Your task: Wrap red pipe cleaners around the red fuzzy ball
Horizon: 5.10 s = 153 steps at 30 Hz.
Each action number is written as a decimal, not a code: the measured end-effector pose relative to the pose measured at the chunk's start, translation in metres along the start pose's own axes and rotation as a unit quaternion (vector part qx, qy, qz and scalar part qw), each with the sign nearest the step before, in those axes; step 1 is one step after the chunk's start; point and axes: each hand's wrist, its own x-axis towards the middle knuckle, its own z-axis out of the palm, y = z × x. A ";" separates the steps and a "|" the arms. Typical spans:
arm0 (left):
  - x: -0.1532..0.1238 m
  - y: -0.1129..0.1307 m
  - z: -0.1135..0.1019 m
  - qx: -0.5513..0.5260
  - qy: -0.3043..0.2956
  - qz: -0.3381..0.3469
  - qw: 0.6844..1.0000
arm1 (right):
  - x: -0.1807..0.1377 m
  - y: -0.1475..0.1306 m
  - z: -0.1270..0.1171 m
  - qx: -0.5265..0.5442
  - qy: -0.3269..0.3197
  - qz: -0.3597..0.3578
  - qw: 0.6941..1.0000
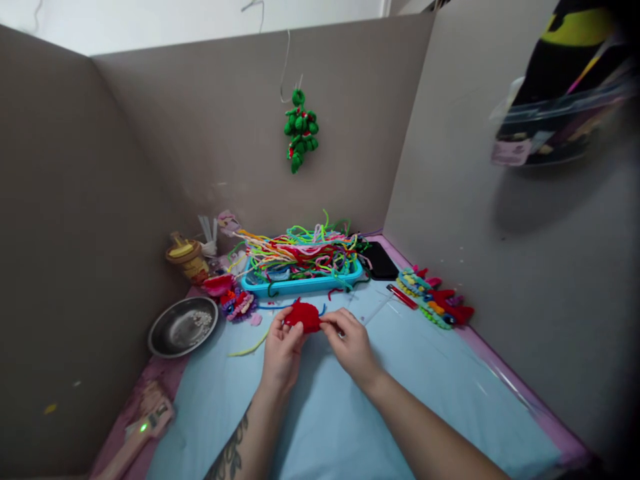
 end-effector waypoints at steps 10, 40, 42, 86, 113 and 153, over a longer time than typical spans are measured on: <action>-0.002 -0.002 0.001 -0.014 -0.013 0.001 1.000 | 0.002 0.006 0.004 -0.007 -0.014 0.027 1.000; -0.001 -0.002 0.002 -0.064 -0.023 -0.033 0.997 | -0.002 0.008 0.016 0.062 0.014 0.126 0.990; -0.001 -0.003 0.002 -0.070 -0.032 -0.029 0.997 | -0.003 0.006 0.018 0.068 0.010 0.131 0.989; 0.012 0.007 -0.013 -0.065 0.062 -0.036 0.995 | 0.010 0.008 -0.008 0.325 0.064 0.173 0.927; -0.002 -0.005 0.005 -0.002 0.031 0.018 0.999 | -0.005 -0.001 0.010 0.005 -0.010 0.025 1.000; -0.001 -0.007 0.006 0.037 0.049 0.062 0.996 | -0.005 -0.003 0.026 0.486 -0.064 0.323 0.810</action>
